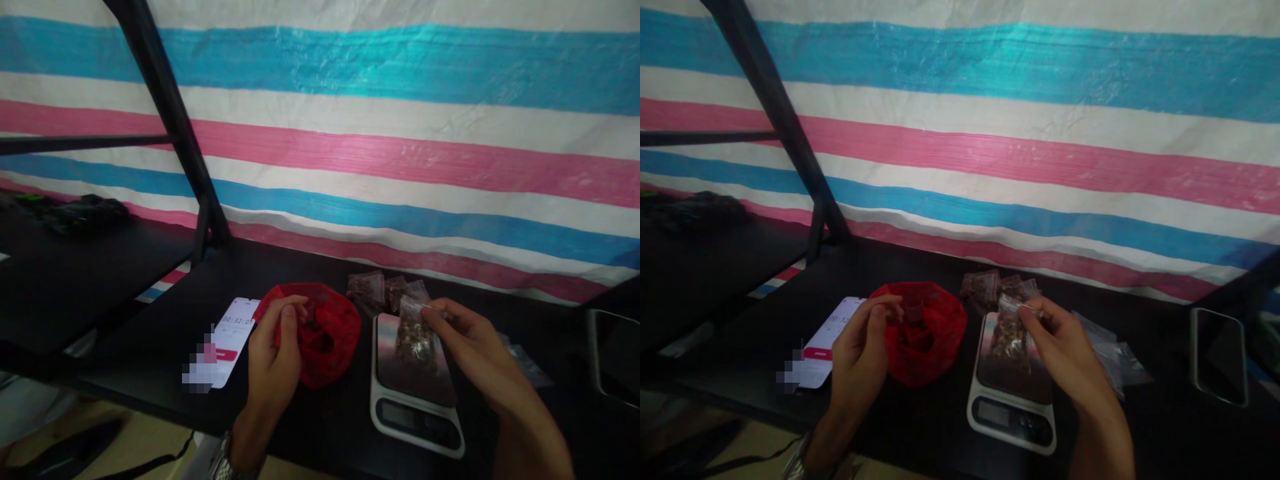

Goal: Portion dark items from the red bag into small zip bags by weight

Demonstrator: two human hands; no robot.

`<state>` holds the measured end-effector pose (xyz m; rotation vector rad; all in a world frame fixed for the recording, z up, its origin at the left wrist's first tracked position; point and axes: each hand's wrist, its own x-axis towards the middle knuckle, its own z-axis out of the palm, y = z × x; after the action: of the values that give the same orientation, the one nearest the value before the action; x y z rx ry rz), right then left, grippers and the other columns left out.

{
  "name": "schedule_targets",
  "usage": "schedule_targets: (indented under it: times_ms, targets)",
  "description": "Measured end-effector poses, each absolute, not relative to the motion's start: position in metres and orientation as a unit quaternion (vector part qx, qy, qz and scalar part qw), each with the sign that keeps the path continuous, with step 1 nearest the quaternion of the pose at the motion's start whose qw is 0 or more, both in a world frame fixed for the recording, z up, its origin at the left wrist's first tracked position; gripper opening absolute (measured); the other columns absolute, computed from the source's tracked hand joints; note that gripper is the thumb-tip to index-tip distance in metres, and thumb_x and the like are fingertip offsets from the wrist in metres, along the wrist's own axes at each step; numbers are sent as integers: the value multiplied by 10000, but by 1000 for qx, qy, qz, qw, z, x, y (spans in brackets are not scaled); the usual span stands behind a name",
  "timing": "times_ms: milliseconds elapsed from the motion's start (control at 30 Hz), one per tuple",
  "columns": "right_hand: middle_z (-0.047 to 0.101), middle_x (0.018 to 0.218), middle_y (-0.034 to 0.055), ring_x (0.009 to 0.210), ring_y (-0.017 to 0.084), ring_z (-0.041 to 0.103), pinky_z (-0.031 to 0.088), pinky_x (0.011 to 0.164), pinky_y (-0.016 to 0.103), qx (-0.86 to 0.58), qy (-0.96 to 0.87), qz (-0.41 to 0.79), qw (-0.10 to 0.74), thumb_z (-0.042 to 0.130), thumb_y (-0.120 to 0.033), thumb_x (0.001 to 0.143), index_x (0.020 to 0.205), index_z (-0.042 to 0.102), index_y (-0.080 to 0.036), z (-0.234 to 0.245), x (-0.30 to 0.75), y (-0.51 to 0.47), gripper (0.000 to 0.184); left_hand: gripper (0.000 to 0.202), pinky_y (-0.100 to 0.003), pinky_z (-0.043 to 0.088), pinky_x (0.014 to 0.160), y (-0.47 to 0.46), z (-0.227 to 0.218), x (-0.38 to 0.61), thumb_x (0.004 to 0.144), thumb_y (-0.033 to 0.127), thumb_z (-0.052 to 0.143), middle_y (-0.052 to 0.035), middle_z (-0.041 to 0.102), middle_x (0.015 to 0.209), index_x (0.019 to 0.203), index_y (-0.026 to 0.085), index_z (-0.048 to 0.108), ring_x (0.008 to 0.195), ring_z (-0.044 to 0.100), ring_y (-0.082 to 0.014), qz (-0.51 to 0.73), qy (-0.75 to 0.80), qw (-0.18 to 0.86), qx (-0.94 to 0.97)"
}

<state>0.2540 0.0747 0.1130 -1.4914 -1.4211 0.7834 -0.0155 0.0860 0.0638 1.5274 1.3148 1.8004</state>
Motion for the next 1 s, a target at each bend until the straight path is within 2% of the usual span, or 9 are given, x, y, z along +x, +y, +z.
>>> schedule_targets:
  times_ms: [100,200,333,433,500,733,867,1000]
  targets:
    - [709,689,27,637,215,639,479,574,304,-643,-557,320,416,683,-527,857,762,724,-226,100,276,71,318,241,-245,535,746,89,68,-19,1065,258,509,19,683,817,978,224,731,763,649,-146,655,479,190,553]
    - [734,703,33,652,232,667,499,587,325,-668,-565,303,378,649,-509,858,767,737,-223,86,281,74,312,241,-231,524,723,88,73,-21,1057,239,509,37,664,781,943,233,721,739,637,-135,651,483,167,561]
    - [789,887,66,826,270,721,565,780,398,-681,-581,237,376,667,-497,827,952,789,-217,79,283,80,329,233,-229,516,722,81,76,-25,1062,258,519,39,671,806,968,248,732,765,641,-136,626,481,165,591]
    - [801,1005,100,975,296,721,542,948,459,-685,-573,168,417,634,-481,816,959,783,-222,79,290,83,331,232,-234,518,725,77,76,-32,1058,260,530,32,685,826,981,252,749,778,647,-142,606,492,149,608]
    - [805,1017,105,1000,297,712,526,979,465,-687,-567,142,432,601,-479,838,946,782,-227,79,295,84,328,238,-242,524,725,76,76,-35,1055,256,532,25,692,824,977,250,757,773,649,-149,596,499,137,614]
    - [801,905,101,787,266,690,543,777,391,-708,-516,135,464,614,-499,858,965,803,-204,83,297,80,366,247,-256,531,695,76,76,-36,1049,241,523,18,701,795,967,259,756,738,657,-163,581,494,136,632]
    - [807,919,102,766,252,681,531,732,363,-700,-511,128,482,618,-487,865,967,801,-198,86,291,80,356,247,-250,536,708,76,76,-38,1044,231,529,21,729,809,973,262,764,744,672,-157,567,495,124,647]
    - [810,930,107,778,255,688,524,723,365,-707,-515,138,465,611,-492,853,974,804,-193,85,288,82,376,247,-247,530,700,75,79,-39,1039,223,533,23,734,803,961,254,765,726,667,-148,557,492,113,659]
